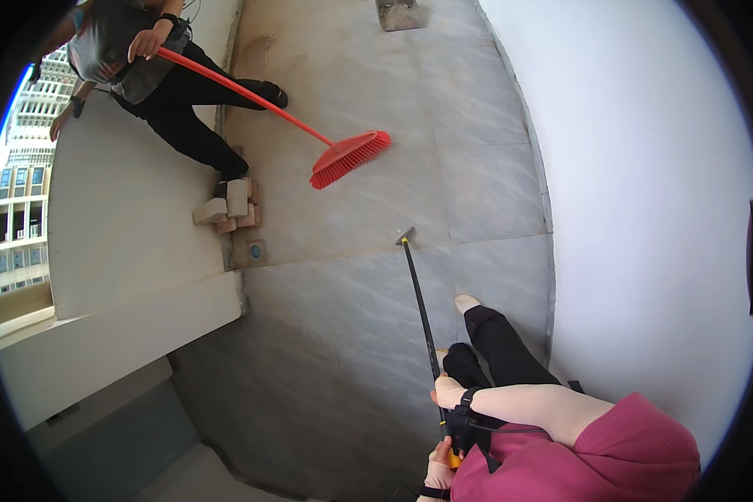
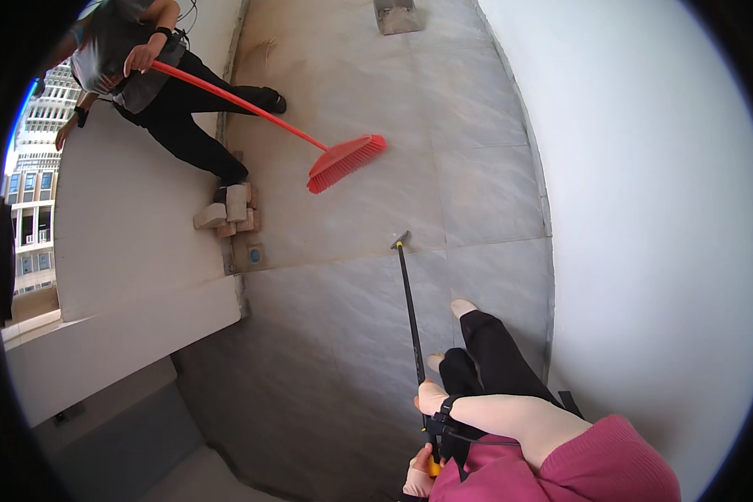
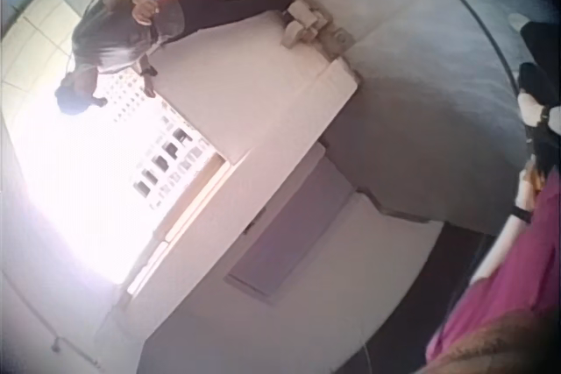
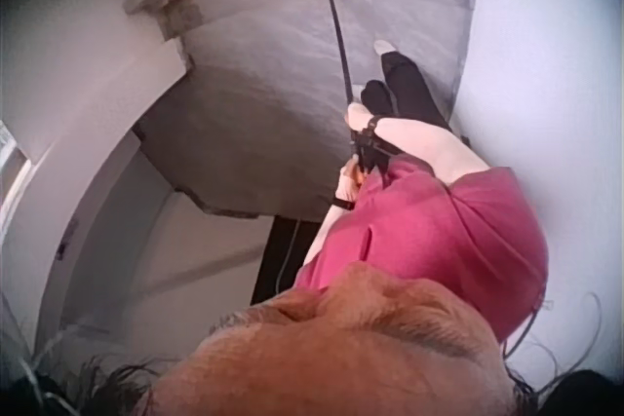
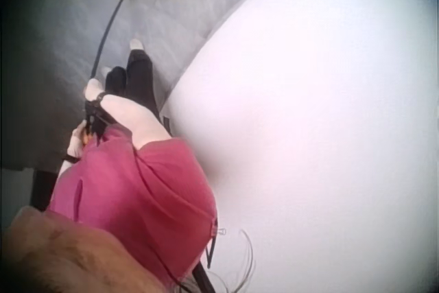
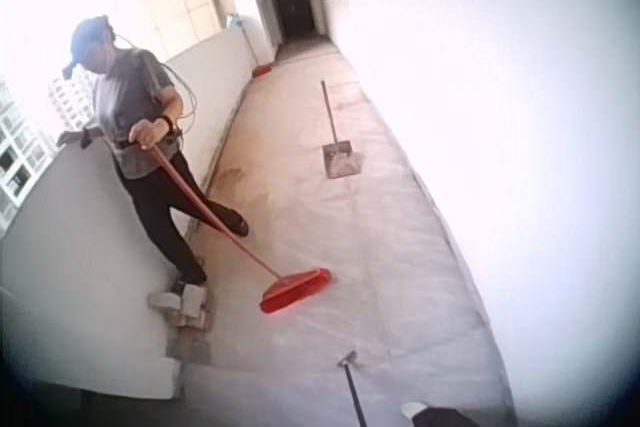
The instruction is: Scraping residue from a concrete floor in a hallway or balcony area.
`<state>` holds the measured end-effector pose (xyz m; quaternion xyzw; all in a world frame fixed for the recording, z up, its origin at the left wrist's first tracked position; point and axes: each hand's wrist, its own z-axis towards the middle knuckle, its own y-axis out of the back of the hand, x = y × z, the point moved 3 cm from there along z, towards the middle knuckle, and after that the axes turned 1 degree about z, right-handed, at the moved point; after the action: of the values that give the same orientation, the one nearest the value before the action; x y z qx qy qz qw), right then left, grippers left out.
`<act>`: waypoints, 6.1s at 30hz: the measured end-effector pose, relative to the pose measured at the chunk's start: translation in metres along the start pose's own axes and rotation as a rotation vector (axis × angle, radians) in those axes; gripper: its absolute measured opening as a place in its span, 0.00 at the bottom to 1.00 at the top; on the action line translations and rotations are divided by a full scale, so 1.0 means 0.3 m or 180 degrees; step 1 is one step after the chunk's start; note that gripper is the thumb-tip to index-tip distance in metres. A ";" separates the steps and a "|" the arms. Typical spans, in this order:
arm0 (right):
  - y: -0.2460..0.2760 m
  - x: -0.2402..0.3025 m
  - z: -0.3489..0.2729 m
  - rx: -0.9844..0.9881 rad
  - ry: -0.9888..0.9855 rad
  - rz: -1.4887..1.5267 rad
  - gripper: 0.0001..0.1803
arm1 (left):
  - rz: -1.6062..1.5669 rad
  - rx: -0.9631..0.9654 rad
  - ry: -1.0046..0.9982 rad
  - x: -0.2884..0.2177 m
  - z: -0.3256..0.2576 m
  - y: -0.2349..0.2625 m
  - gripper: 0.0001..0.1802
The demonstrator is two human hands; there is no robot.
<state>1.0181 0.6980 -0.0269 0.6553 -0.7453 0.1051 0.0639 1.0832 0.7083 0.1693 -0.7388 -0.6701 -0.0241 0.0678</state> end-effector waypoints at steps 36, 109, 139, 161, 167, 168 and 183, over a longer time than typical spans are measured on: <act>0.237 0.295 0.056 -0.0535 0.0791 -0.0516 0.18 | 0.0491 0.0380 -0.0935 -0.171 0.252 -0.049 0.16; -0.243 1.116 0.326 -0.0633 0.0654 -0.1088 0.10 | 0.0518 0.0117 -0.0926 -1.003 0.183 0.430 0.19; -0.066 1.268 0.233 -0.0264 0.0275 -0.0635 0.13 | -0.0960 0.1197 -0.0127 -1.092 0.117 0.239 0.13; -0.043 1.167 0.280 -0.0567 0.0747 -0.1505 0.13 | -0.1101 0.1243 0.0358 -1.030 0.101 0.177 0.14; 0.050 1.431 0.323 -0.0544 0.0305 -0.0702 0.15 | -0.1168 0.1206 -0.0121 -1.253 0.150 0.098 0.14; 0.057 1.413 0.318 -0.0647 0.0521 -0.0812 0.15 | -0.1205 0.1237 -0.0038 -1.242 0.137 0.086 0.14; 0.021 1.355 0.324 -0.0592 0.0700 -0.1374 0.13 | -0.1187 0.1257 -0.0081 -1.201 0.145 0.098 0.17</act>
<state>0.9618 0.2837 -0.0269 0.7751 -0.5833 0.0906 0.2254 1.0735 0.3557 0.0788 -0.5754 -0.7870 0.1044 0.1965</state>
